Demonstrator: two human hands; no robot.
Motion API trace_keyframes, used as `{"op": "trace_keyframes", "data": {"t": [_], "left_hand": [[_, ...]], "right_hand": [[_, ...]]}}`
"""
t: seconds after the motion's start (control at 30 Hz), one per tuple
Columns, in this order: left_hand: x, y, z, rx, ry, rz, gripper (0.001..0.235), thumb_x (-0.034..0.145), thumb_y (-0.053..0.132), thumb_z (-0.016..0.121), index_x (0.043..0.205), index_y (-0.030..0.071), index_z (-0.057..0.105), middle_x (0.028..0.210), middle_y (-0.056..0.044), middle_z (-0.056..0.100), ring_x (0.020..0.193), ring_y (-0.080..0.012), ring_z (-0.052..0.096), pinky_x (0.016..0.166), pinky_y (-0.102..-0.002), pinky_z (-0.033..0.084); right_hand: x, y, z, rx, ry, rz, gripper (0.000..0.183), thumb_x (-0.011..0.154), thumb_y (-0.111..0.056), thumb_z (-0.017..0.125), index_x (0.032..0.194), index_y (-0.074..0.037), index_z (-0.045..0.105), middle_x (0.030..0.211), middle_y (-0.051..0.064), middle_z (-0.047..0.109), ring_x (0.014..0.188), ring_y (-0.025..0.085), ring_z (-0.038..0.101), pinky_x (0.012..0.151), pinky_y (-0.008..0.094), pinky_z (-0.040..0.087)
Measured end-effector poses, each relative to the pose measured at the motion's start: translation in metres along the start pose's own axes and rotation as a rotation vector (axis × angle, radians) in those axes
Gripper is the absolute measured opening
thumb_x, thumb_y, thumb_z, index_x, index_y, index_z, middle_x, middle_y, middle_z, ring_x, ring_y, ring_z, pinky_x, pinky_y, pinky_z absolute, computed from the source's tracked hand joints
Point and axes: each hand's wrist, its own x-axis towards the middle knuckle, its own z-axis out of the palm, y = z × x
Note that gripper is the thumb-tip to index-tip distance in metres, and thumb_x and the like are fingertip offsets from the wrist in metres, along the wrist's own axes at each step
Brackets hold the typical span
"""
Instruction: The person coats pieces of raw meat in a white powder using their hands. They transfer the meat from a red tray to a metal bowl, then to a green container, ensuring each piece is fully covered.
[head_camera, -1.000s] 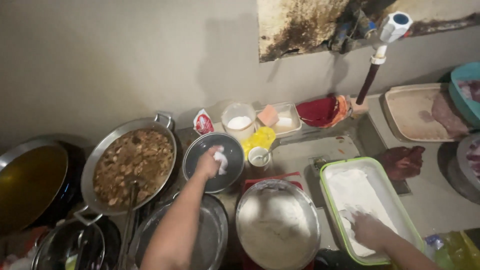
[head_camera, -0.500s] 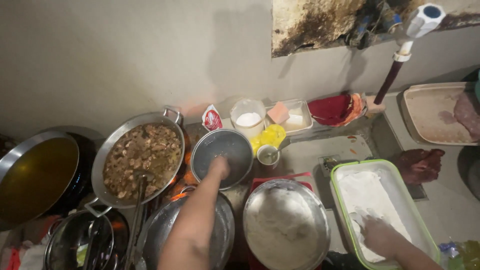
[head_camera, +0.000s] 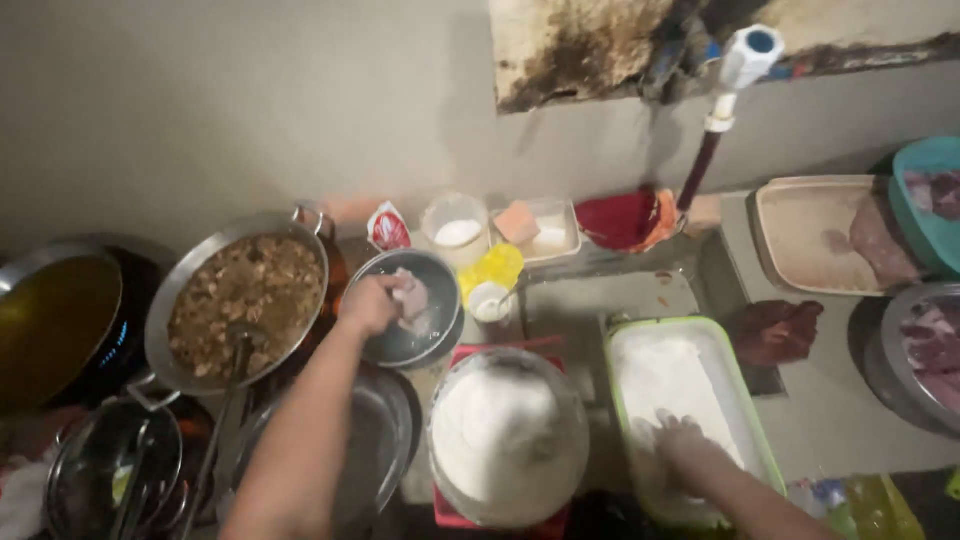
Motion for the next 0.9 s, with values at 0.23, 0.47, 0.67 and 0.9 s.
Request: {"op": "trace_keyframes", "data": {"t": [0.23,0.47,0.67,0.9], "left_hand": [[-0.047,0.051,-0.045,0.196,0.025,-0.012,0.053,0.059,0.016,0.084,0.108,0.034,0.075,0.113,-0.001,0.072,0.099,-0.0207,0.069,0.086,-0.029,0.05],[-0.05,0.063,-0.041,0.311,0.056,0.043,0.045,0.05,0.023,0.081,0.094,0.035,0.079,0.091,-0.002,0.075,0.088,-0.0165,0.072,0.074,-0.028,0.051],[-0.09,0.099,-0.035,0.392,0.111,-0.092,0.035,0.082,0.01,0.067,0.111,0.03,0.073,0.107,0.001,0.073,0.11,-0.0247,0.066,0.095,-0.041,0.053],[-0.062,0.07,-0.021,0.506,0.192,-0.01,0.039,0.081,0.023,0.069,0.118,0.034,0.071,0.114,-0.001,0.072,0.11,-0.0252,0.067,0.093,-0.041,0.055]], "right_hand": [[0.038,0.009,0.039,0.081,0.351,-0.119,0.091,0.061,-0.047,0.079,0.134,-0.011,0.037,0.123,0.024,0.049,0.097,0.035,0.06,0.081,0.045,0.05],[0.006,-0.001,0.019,0.347,0.343,-0.047,0.106,0.062,-0.058,0.083,0.145,-0.02,0.027,0.146,0.02,0.028,0.107,0.04,0.054,0.095,0.05,0.042],[-0.068,0.033,-0.078,0.853,0.397,-0.165,0.034,0.083,-0.019,0.054,0.097,0.009,0.066,0.097,0.03,0.067,0.098,0.046,0.065,0.09,0.054,0.051],[-0.047,0.037,-0.085,0.811,0.27,0.112,0.021,0.078,-0.026,0.06,0.082,-0.007,0.067,0.072,0.01,0.065,0.074,0.03,0.068,0.071,0.043,0.052]]}}
